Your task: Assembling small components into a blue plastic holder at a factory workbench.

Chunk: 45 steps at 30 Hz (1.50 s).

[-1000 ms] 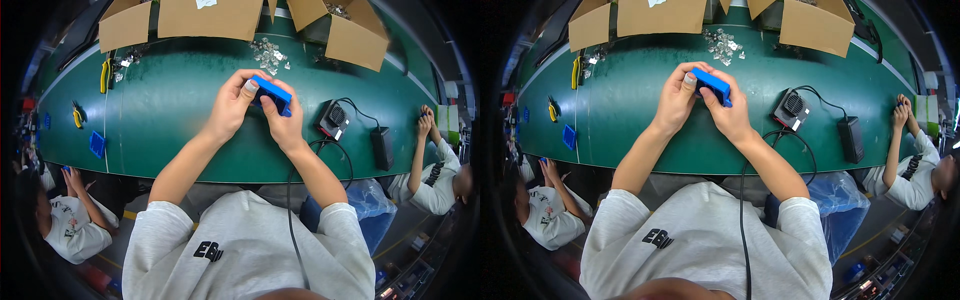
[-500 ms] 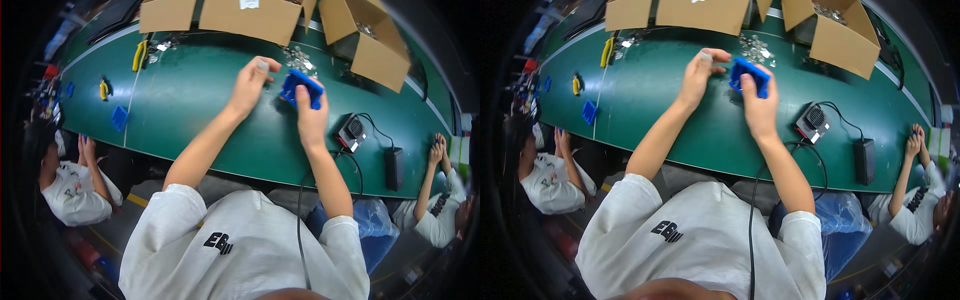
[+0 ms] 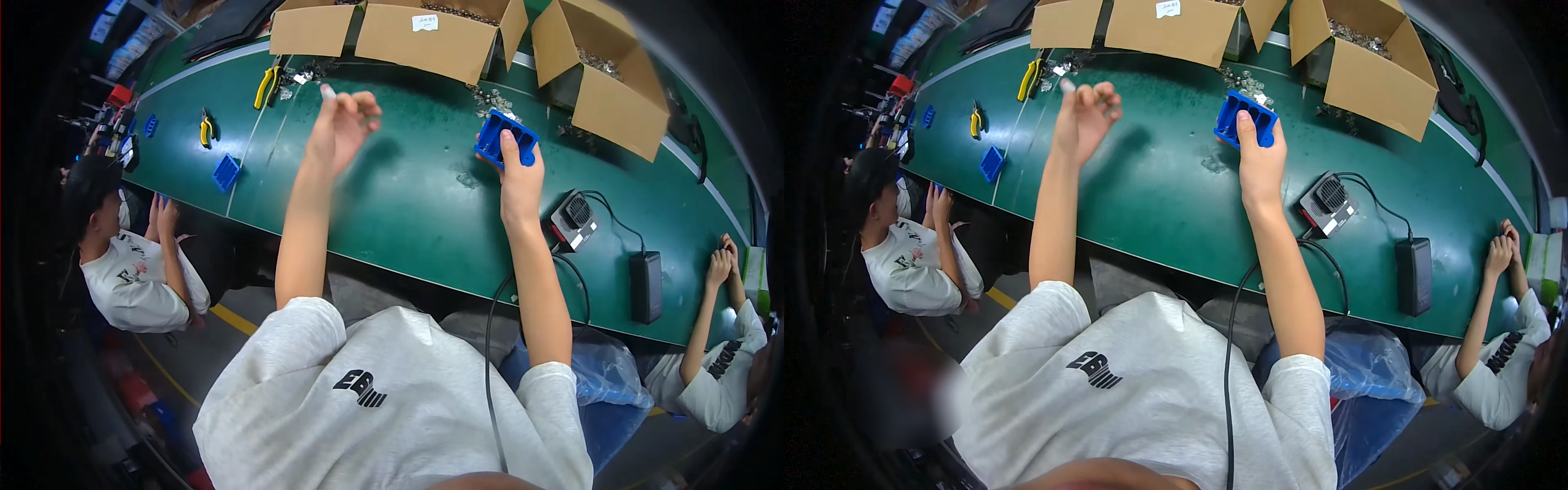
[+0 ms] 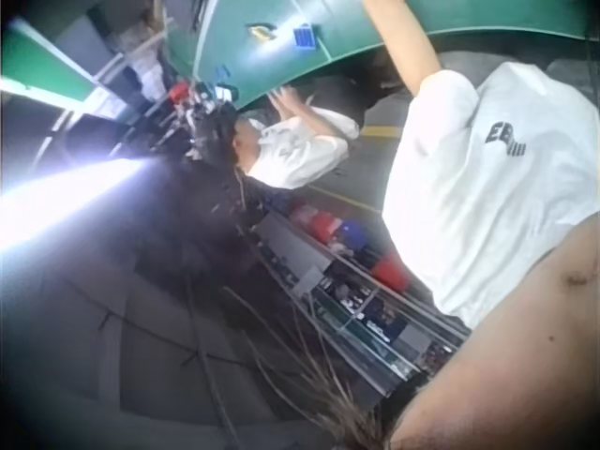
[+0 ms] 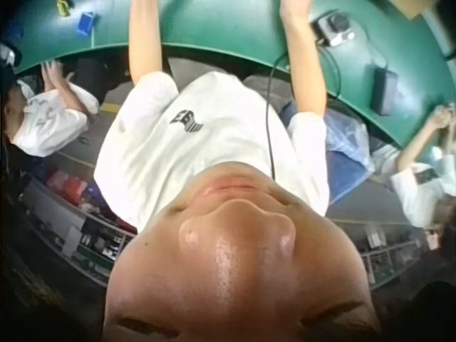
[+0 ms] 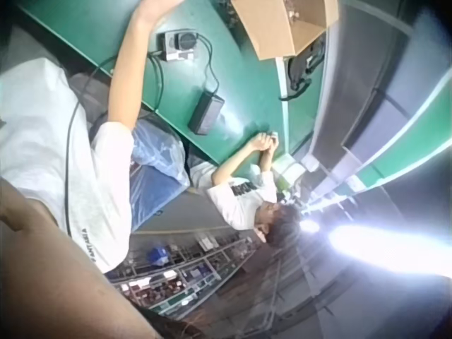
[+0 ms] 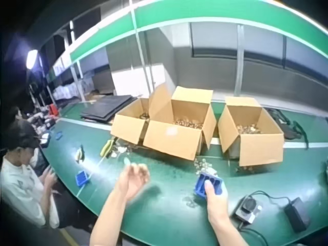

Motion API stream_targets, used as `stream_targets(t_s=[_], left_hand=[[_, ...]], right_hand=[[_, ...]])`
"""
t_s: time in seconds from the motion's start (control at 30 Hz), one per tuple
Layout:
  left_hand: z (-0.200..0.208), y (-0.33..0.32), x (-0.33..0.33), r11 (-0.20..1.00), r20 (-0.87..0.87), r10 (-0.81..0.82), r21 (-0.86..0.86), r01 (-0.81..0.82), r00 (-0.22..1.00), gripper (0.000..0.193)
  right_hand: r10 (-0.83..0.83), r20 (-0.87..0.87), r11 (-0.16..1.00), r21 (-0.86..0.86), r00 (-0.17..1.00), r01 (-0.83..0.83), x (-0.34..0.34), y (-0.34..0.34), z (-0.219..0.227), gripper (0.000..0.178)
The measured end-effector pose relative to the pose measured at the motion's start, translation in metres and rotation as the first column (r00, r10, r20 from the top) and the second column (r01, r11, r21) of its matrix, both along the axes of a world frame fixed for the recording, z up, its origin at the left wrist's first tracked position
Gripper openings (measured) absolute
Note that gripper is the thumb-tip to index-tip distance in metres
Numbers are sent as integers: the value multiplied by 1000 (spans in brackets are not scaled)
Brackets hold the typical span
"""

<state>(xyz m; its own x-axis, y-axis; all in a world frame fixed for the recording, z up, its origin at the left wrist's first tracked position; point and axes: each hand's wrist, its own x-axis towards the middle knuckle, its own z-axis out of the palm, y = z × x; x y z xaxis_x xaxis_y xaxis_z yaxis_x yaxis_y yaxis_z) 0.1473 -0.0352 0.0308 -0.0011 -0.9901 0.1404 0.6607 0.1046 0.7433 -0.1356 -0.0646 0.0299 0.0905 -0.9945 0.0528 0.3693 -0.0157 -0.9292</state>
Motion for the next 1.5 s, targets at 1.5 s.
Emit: stream_targets(t_s=[1.5], left_hand=[[-35, -84, 186, 671, 892, 103, -390, -631, -441, 33]], right_hand=[[21, 2, 999, 45, 1000, -21, -1, -3, -3, 33]])
